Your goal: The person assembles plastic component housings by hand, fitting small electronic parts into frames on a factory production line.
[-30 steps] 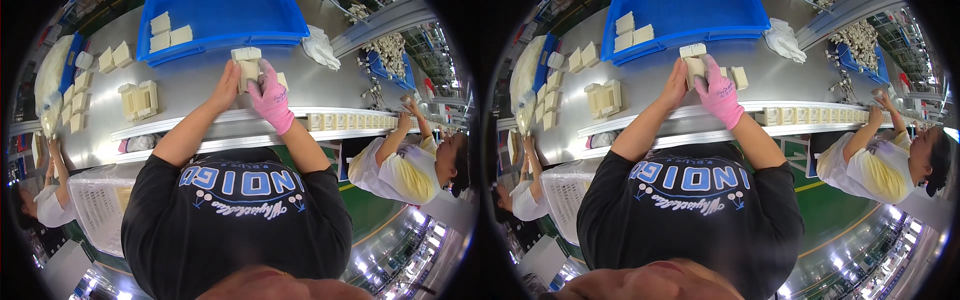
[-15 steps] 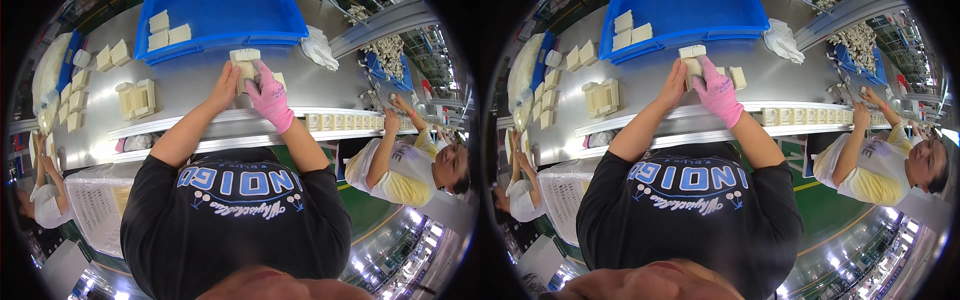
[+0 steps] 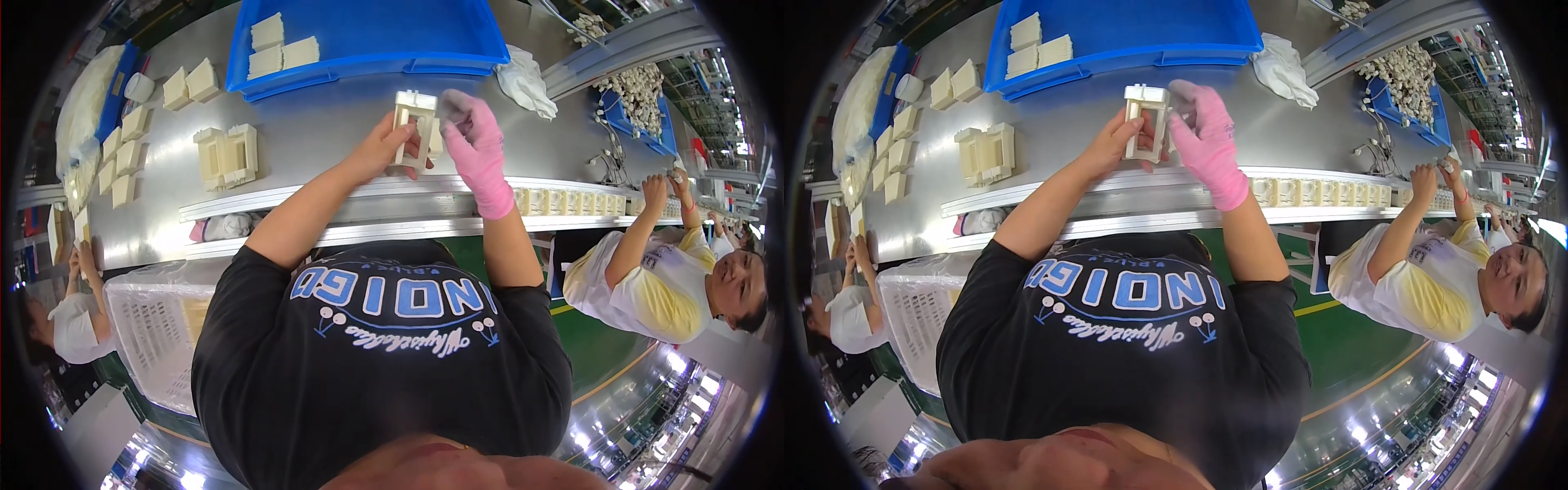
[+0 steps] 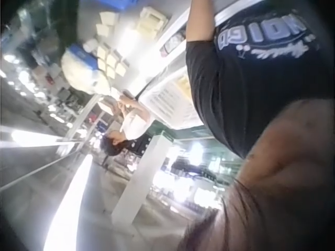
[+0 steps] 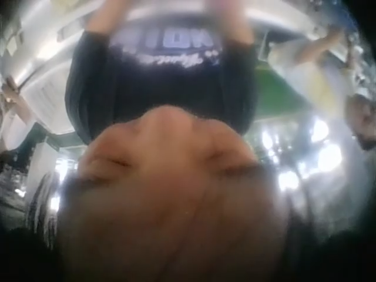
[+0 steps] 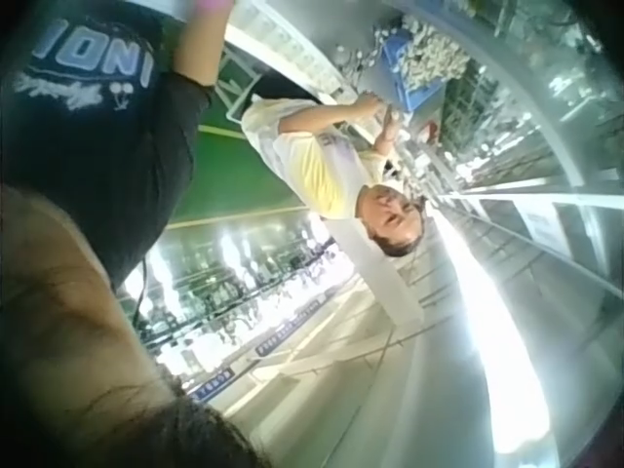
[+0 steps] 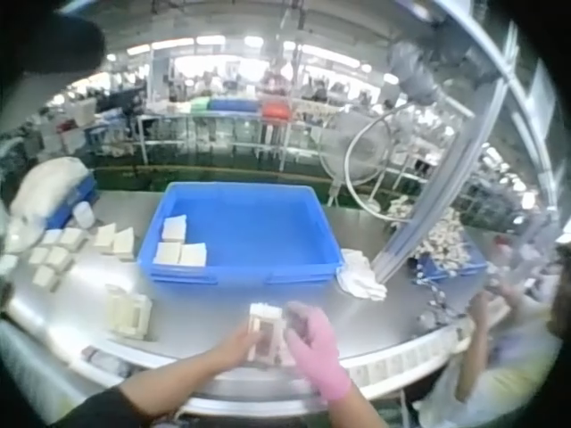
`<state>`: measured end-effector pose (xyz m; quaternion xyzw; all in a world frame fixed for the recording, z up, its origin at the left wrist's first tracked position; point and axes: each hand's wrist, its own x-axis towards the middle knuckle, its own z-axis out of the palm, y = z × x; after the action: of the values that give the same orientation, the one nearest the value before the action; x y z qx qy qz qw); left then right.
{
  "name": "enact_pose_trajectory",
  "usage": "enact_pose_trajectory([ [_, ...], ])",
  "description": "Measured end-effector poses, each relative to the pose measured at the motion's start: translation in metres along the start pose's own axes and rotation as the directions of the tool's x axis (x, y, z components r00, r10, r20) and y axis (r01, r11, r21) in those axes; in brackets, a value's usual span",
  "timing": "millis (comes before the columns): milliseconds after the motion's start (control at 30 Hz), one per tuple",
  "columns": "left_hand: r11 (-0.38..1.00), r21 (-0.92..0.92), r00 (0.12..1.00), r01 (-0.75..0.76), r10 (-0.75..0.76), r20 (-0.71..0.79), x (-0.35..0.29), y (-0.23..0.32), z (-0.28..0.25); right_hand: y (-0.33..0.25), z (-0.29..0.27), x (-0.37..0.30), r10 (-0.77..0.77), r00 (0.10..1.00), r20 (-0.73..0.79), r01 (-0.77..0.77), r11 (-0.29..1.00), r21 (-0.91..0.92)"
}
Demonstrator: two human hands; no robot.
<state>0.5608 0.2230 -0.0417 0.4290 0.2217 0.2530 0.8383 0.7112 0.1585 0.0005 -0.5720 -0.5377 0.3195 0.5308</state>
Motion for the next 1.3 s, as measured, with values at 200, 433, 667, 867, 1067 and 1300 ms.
enact_pose_trajectory([
  [200,0.918,0.309,0.877,0.250,-0.350,0.331,-0.010,0.020,0.008,-0.019,-0.014,0.000,-0.239,0.905,0.352,0.279,0.958,-0.065],
  [433,0.370,0.904,0.960,-0.213,-0.091,0.264,-0.017,0.039,-0.061,-0.032,-0.024,-0.022,0.369,0.717,0.592,-0.080,0.886,-0.457],
  [667,-0.561,0.826,0.986,0.056,0.160,0.042,-0.077,0.076,-0.203,0.025,-0.046,-0.046,0.083,0.980,0.183,0.149,0.312,-0.939],
  [867,-0.612,0.790,0.987,0.034,-0.103,-0.122,-0.106,0.072,-0.232,0.062,-0.054,0.008,0.230,0.944,0.236,0.064,0.574,-0.816],
  [1067,-0.537,0.843,0.999,-0.031,-0.050,0.004,-0.090,0.062,-0.236,0.111,-0.037,0.052,0.562,0.803,0.197,0.004,0.327,-0.945],
  [1300,0.174,0.976,0.872,0.127,0.450,-0.194,-0.056,0.072,-0.134,0.119,-0.020,0.047,0.633,0.768,0.098,0.007,0.144,-0.990],
])
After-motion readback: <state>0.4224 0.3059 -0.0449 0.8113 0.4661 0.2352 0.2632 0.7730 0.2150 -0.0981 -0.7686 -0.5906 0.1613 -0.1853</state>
